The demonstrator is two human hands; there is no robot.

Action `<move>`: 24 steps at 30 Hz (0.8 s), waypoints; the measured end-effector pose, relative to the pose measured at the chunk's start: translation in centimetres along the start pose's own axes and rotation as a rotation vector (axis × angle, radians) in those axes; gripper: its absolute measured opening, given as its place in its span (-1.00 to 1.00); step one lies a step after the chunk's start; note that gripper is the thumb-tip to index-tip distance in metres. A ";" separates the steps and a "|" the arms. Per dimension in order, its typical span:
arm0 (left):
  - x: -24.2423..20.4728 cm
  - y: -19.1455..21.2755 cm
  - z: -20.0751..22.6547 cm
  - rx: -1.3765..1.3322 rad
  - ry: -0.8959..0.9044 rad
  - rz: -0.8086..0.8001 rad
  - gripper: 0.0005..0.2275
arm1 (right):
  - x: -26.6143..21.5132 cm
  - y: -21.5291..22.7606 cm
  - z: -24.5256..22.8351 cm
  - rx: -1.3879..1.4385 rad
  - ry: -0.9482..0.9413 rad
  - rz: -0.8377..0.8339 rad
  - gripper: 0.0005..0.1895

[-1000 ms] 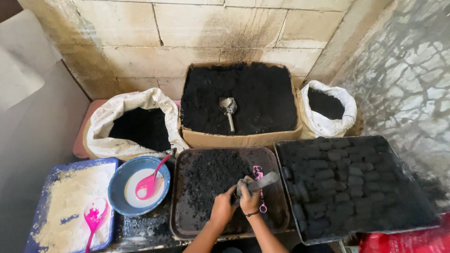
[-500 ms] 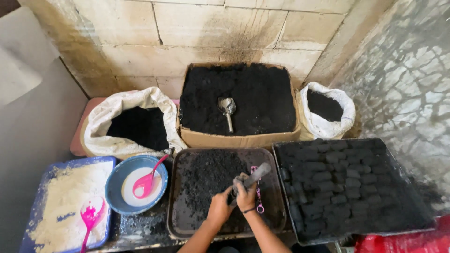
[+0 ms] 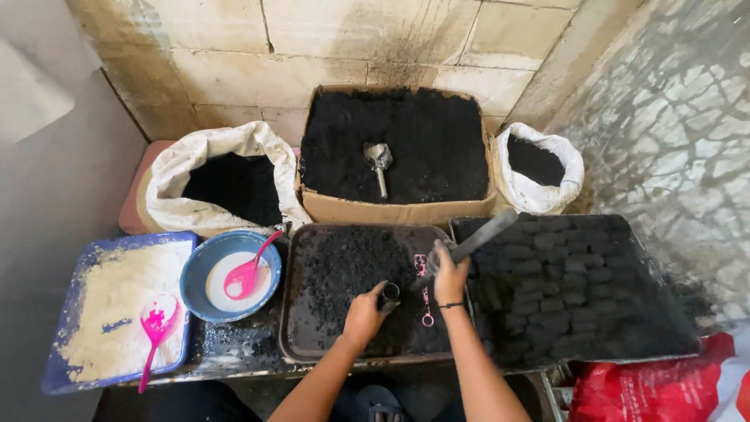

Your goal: The person uses a cylindrical mold and a hammer to compress a dark granular material into cylindrical briquettes. They place the finished briquettes onto a tray to the right. The person also uses a small pink tool to adjust the material in the mold.

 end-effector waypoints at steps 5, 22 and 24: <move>-0.7 -0.5 -0.3 -0.068 0.048 0.076 -0.59 | 2.7 4.2 4.7 -0.325 -0.088 -0.054 -0.80; -0.7 -0.3 0.4 -0.238 0.078 0.047 -0.61 | 1.5 8.3 14.0 -1.001 -0.295 -0.079 -0.77; -0.5 -0.2 0.4 -0.227 0.086 0.052 -0.60 | 1.4 8.0 13.7 -1.059 -0.295 -0.100 -0.76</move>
Point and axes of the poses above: each hand's wrist, its own x-axis towards the middle knuckle, its own y-axis out of the back of the hand, z = x × y, the point moved 6 cm from there along x, towards the middle knuckle, and after that the axes turned 13 degrees about x, right-handed, at the moved point
